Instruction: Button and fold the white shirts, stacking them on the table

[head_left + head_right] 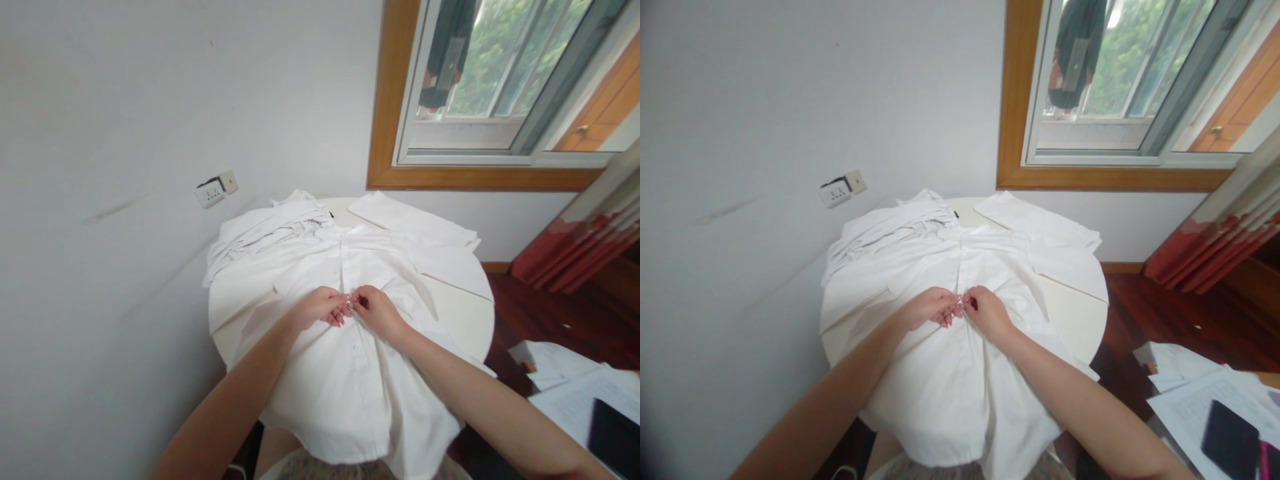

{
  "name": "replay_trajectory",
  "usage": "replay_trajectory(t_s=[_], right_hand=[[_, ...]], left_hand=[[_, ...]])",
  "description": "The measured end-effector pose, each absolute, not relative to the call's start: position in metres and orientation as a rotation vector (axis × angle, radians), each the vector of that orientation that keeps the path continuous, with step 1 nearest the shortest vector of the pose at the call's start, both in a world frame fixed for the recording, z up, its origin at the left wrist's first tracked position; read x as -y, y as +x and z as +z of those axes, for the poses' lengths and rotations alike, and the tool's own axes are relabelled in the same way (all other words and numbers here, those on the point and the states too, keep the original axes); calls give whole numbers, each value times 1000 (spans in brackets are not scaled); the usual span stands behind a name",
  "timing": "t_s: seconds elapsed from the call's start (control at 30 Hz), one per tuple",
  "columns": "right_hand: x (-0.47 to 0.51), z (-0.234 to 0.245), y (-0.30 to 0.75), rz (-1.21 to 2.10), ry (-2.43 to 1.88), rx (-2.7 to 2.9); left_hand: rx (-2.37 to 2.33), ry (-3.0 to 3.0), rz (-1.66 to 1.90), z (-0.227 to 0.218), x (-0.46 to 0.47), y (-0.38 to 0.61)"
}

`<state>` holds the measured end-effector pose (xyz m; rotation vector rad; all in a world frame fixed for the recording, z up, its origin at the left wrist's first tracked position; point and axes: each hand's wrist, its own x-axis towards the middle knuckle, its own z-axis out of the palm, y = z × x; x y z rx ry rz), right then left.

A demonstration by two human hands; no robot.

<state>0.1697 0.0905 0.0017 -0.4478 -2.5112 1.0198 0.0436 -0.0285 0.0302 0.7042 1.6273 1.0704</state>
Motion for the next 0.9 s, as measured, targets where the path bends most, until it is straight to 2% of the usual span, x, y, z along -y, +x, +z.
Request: replay_trajectory(t_s=[0.27,0.57,0.9], right_hand=[[-85,12,174,972,-530,2572],[-87,22,181,660,-508,2804],[-98,20,183,840,-337,2861]], left_hand=[[-1694,714,1093,18,26,42],[-1680,734,1103,15,26,43],[-1620,630,1119,17,27,43]])
